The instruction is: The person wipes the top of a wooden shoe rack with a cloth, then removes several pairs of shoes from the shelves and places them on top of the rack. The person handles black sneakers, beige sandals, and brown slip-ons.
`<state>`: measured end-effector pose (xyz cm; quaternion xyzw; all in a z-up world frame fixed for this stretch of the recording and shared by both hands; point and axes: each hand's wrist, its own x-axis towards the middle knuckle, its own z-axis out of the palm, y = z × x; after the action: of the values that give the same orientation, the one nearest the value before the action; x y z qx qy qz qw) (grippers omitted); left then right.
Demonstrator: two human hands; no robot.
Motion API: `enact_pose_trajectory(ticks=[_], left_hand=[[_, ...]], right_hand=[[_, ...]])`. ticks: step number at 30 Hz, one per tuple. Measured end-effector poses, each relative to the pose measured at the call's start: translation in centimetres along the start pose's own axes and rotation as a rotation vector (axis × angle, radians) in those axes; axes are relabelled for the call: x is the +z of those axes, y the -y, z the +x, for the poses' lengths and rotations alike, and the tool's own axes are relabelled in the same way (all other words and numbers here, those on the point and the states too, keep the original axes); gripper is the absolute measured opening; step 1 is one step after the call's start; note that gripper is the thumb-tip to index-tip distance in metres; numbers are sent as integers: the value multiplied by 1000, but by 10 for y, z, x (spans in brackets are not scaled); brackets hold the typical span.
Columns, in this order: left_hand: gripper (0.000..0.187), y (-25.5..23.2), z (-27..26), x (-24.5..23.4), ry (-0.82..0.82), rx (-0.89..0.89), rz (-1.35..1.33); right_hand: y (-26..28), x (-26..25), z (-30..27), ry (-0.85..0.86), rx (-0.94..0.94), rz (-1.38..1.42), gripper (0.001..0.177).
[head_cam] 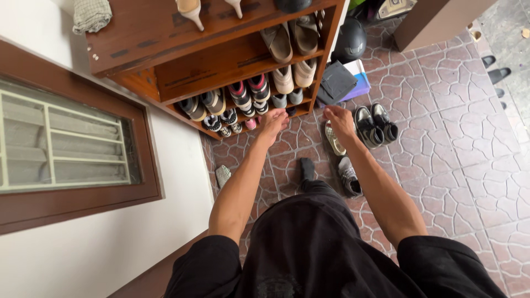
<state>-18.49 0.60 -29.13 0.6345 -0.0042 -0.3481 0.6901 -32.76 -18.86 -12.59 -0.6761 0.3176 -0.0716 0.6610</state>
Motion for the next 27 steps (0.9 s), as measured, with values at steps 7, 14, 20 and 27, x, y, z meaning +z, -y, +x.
enact_pose_trajectory(ticks=[7,14,20,27], left_hand=[[37,2,109,35,-89,-1,-3],[38,-34,163,63,-210,294,439],[61,-60,199,82,-194,266,434],[68,-60,233,97,-279,225,589]], right_hand=[[31,0,87,-6,-83,-65,30],[65,8,146,65,-124,-217,28],[69,22,192,43,-342,-197,46],[64,30,222,-54,-466,-476,54]])
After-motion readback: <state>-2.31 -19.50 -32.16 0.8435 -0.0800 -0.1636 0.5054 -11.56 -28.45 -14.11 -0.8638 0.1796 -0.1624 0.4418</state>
